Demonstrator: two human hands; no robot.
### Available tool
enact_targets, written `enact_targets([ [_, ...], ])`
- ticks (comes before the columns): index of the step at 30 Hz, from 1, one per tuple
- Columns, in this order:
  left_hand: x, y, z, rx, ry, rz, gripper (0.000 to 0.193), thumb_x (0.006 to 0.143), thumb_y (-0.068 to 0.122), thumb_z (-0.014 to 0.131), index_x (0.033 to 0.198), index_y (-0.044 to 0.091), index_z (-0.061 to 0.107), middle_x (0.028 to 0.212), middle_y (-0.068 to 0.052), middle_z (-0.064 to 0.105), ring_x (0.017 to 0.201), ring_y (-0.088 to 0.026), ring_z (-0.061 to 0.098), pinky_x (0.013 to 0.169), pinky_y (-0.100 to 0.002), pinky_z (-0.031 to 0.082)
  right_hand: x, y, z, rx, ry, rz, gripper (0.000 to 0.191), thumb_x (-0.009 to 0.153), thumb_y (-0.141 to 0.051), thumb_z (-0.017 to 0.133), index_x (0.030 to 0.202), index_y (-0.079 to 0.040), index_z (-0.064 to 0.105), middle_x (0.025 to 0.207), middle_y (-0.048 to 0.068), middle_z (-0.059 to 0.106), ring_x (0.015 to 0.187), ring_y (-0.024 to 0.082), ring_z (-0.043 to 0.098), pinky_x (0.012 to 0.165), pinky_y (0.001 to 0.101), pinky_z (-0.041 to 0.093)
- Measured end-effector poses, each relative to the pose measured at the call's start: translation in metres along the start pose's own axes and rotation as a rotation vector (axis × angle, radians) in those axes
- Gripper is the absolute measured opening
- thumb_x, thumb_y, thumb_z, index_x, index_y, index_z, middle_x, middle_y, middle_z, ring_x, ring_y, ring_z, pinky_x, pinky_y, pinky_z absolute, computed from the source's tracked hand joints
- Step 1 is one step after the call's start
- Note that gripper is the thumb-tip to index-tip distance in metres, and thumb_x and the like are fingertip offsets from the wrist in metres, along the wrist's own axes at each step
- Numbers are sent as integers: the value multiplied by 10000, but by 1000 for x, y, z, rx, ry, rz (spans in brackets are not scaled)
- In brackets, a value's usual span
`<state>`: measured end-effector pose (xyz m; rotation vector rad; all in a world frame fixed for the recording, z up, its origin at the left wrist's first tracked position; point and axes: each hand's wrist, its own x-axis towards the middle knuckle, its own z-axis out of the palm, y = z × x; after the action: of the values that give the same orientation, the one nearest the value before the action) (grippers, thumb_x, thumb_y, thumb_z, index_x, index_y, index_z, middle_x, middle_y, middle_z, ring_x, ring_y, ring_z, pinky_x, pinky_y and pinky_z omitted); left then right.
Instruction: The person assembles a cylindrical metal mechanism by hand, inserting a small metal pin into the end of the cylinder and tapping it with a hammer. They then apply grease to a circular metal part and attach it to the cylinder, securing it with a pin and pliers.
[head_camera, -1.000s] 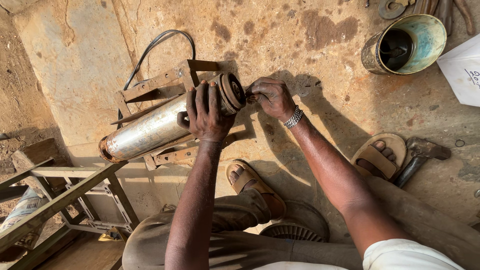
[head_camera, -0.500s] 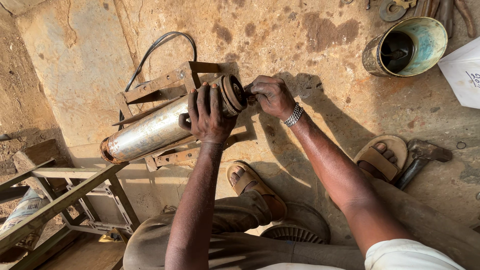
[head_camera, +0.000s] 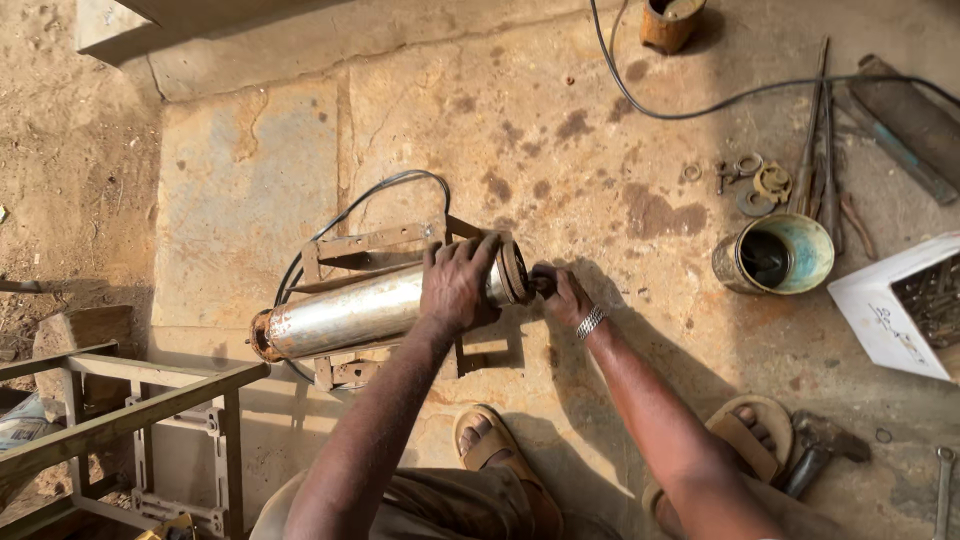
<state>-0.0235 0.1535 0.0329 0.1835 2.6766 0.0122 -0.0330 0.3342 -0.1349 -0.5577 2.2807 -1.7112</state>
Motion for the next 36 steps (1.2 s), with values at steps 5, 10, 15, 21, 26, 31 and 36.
enact_targets([
  [5,-15,10,12,-31,108,-69,1161,656,173,923,1596,293,254,1576,-133,381,1454,-353,355,1160,-727,205,-5,-13,16,-26,161,47,670,956,-601,369,856,-5,658,729,146,677,699,261,626,635,406,510],
  [10,-20,3,28,-161,190,-49,1062,669,212,915,1550,272,326,1548,-130,395,1443,-359,363,1140,-729,262,-7,-16,20,-67,180,49,727,958,-627,340,858,14,669,736,176,670,710,322,648,658,444,513],
  [15,-18,2,34,-126,305,-20,1035,689,245,892,1554,297,326,1545,-119,403,1424,-365,374,1084,-725,313,-14,-13,18,-109,167,-30,699,921,-583,382,1004,42,684,907,245,699,865,407,668,803,496,533],
  [21,-9,-2,49,-150,142,-31,1039,717,404,874,1561,306,276,1591,-93,372,1447,-322,363,1111,-706,342,-36,-9,18,-107,178,413,465,1024,-329,414,1198,51,618,1201,261,629,1130,398,586,1036,502,450],
  [26,-13,5,61,50,265,-20,1014,761,132,741,1585,346,190,1592,-124,309,1448,-340,313,1103,-706,330,-43,-31,12,150,66,285,436,1169,-380,435,1052,-28,664,934,133,652,923,262,623,889,420,524],
  [31,-27,11,34,87,38,-53,1121,762,158,801,1649,419,168,1625,-141,260,1456,-342,280,1123,-691,309,-40,-40,-3,491,412,-4,158,1059,-239,636,1028,-89,673,1016,47,687,950,139,640,816,308,550],
  [36,22,12,-23,12,-403,54,1153,684,490,929,1599,408,232,1581,-159,338,1435,-387,342,1159,-673,295,-35,-14,-37,549,688,5,116,1074,-199,673,1041,-88,671,978,58,739,934,156,729,889,327,619],
])
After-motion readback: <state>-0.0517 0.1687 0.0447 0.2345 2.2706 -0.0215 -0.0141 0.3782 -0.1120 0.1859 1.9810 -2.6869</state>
